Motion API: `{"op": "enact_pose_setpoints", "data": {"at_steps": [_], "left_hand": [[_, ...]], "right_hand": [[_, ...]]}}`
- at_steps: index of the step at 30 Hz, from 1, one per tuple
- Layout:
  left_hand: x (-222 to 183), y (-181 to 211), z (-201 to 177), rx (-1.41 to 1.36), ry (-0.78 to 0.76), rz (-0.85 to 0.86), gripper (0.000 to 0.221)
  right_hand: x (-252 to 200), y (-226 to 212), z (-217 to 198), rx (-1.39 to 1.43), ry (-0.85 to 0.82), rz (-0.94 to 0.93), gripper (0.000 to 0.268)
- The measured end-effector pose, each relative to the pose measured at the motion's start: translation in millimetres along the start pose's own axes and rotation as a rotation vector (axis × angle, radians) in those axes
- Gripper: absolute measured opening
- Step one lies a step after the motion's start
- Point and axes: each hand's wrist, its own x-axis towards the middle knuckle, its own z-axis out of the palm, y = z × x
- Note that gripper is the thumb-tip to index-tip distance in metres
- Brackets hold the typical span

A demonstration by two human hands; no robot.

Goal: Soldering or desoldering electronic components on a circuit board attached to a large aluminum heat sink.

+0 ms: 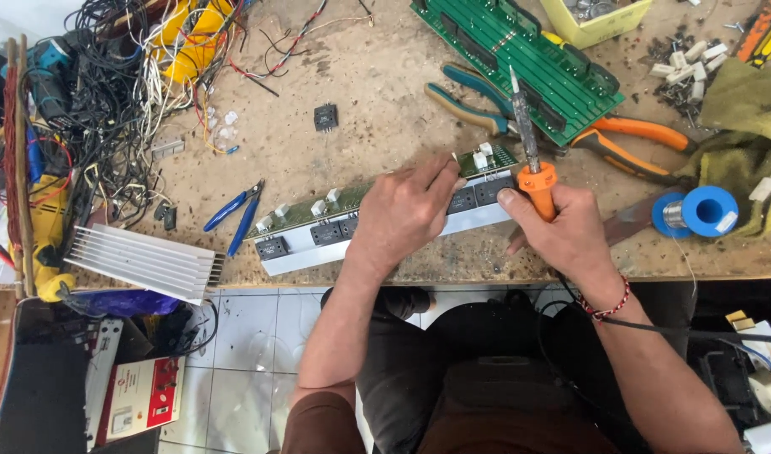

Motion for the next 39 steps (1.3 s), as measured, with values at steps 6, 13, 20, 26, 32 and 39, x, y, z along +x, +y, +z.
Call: {"op": "enact_pose_setpoints", "data": {"at_steps": [6, 13, 20, 26, 32, 39], "left_hand": [[3.3, -0.2, -0.1, -0.004, 0.006, -0.006, 0.017], [3.6, 0.0, -0.7, 0.028, 0.0, 0.02, 0.017], [8.6, 1.0, -5.2, -0.025, -0.013, 0.004, 0.02], [-0.5, 5.2, 8.6, 0.052, 0.103, 0.05, 0.02], [-11.7, 29.0, 14.9, 0.109, 0.342, 0.002, 0.037], [-32.0, 43.5, 40.8, 0.166, 0.337, -0.058, 0.035]], "right_hand": [[0.0, -8.4, 3.8, -0.11, 0.062, -0.009, 0.028], [-4.5, -18.0, 15.5, -0.142, 0.125, -0.002, 0.032], [-4.2, -32.6, 20.2, -0.296, 0.145, -0.074, 0.046], [-6.4, -43.0, 17.8, -0.247, 0.125, -0.068, 0.045], [-7.7, -31.8, 15.2, -0.129, 0.093, -0.01, 0.031], [-2.4, -46.1, 14.0, -0.128, 0.035, -0.121, 0.047]]}}
